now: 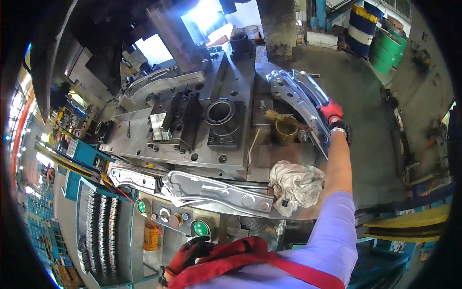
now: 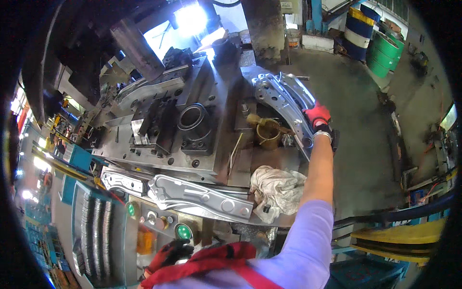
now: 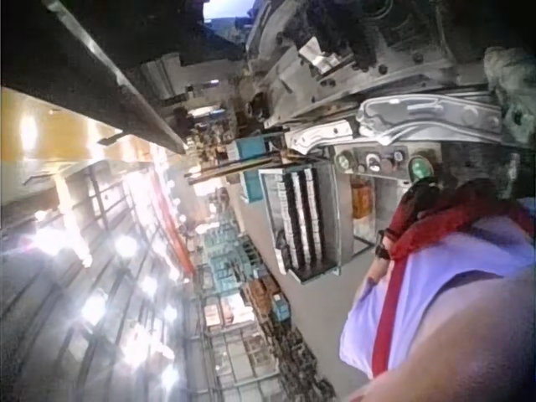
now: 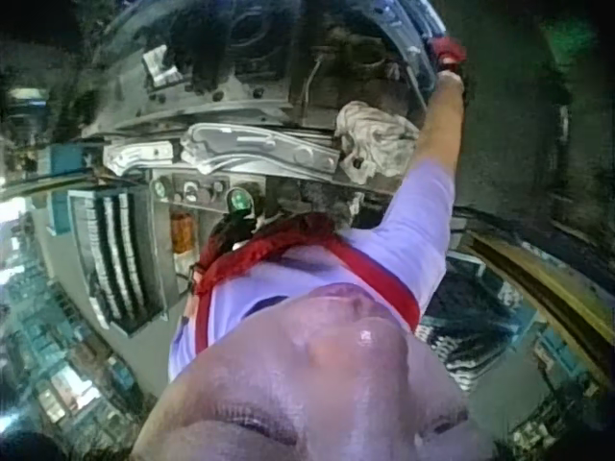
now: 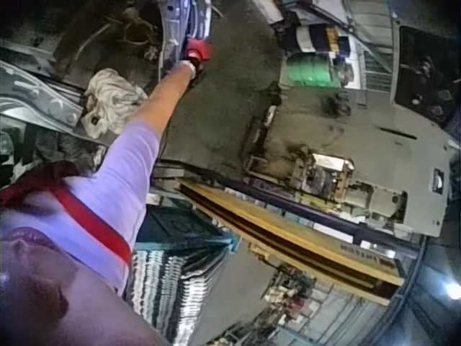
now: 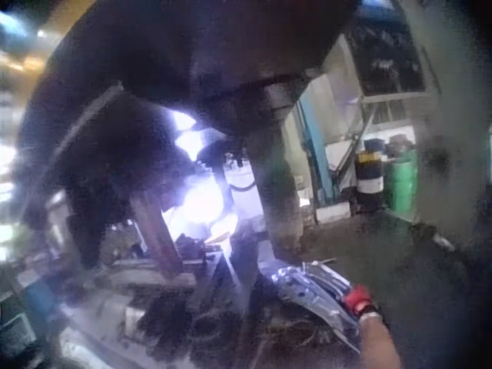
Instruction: Operating an industrial metal press to process metal components.
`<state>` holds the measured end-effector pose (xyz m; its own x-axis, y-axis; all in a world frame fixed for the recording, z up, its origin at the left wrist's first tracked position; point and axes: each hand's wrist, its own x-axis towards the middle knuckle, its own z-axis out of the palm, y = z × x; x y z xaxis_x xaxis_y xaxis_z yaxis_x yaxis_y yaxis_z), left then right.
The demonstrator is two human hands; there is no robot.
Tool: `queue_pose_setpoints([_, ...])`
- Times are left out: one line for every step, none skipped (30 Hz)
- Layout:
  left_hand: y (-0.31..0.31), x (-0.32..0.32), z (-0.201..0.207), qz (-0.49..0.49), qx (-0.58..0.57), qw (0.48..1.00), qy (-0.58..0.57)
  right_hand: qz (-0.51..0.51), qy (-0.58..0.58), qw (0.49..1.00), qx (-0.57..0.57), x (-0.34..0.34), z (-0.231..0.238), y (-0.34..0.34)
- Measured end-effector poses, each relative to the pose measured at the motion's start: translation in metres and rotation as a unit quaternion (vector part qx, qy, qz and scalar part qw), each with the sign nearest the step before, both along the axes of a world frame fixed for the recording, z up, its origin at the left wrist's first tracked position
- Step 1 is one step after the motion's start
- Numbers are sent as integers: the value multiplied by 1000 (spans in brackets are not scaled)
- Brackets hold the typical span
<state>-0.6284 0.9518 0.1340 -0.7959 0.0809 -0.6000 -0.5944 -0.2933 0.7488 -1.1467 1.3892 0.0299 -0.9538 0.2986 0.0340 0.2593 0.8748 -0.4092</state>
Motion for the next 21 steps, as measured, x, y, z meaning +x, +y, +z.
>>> queue_pose_setpoints([-1, 0, 0, 5, -10, 1000, -19, -8, 30, 999, 40, 7, 9, -5])
queue_pose_setpoints([-2, -2, 0, 9, -13, 999, -35, -5, 40, 998, 55, 11, 19, -6])
queue_pose_setpoints([-2, -3, 0, 12, -15, 998, -53, -4, 64, 996, 69, 13, 28, -4])
queue_pose_setpoints([-2, -4, 0, 3, -17, 999, -47, 10, 91, 993, 78, 14, 35, -2])
queue_pose_setpoints([-2, -7, -2, -8, -17, 999, -40, 11, 94, 995, 9, 13, 40, 2])
queue_pose_setpoints([-1, -9, -2, -18, -16, 999, -32, 23, 101, 992, -68, 12, 42, 7])
queue_pose_setpoints([0, -11, -4, -37, -20, 999, -18, 13, 120, 983, -140, 11, 40, 11])
queue_pose_setpoints([1, -12, -5, -45, -5, 999, -7, 81, 147, 983, -80, 11, 35, 13])
queue_pose_setpoints([3, -14, -8, -50, 9, 999, -1, 127, 104, 985, -61, 11, 27, 11])
queue_pose_setpoints([5, -15, -9, -54, 23, 998, 5, 162, 72, 983, -43, 12, 16, 6])
queue_pose_setpoints([6, -15, -11, -73, 37, 996, 23, 142, 40, 984, -94, 15, 6, 2])
queue_pose_setpoints([7, -14, -13, -71, 12, 997, 9, 118, -1, 983, -142, 17, -2, -1])
queue_pose_setpoints([7, -14, -15, -68, -2, 998, 2, 91, 13, 984, -150, 17, -9, -5])
queue_pose_setpoints([8, -12, -19, -62, 8, 998, 15, 51, -3, 988, -149, 17, -13, -8])
queue_pose_setpoints([8, -11, -22, -66, -18, 998, -9, 67, -8, 988, -138, 14, -12, -10])
queue_pose_setpoints([7, -8, -25, -68, -21, 997, -14, 75, -35, 989, -124, 10, -10, -11])
queue_pose_setpoints([6, -5, -27, -68, -24, 997, -30, 70, -52, 991, -98, 8, -8, -14])
queue_pose_setpoints([5, -2, -29, -125, -91, 987, 39, 56, -62, 991, -103, 7, -5, -18])
queue_pose_setpoints([4, 1, -31, -180, -155, 966, 101, 29, -58, 993, -95, 4, -1, -22])
queue_pose_setpoints([4, 4, -32, -203, -181, 955, 122, 1, -54, 995, -88, 5, 2, -28])
queue_pose_setpoints([3, 6, -33, -178, -157, 967, 97, -12, -80, 991, -108, 7, 7, -29])
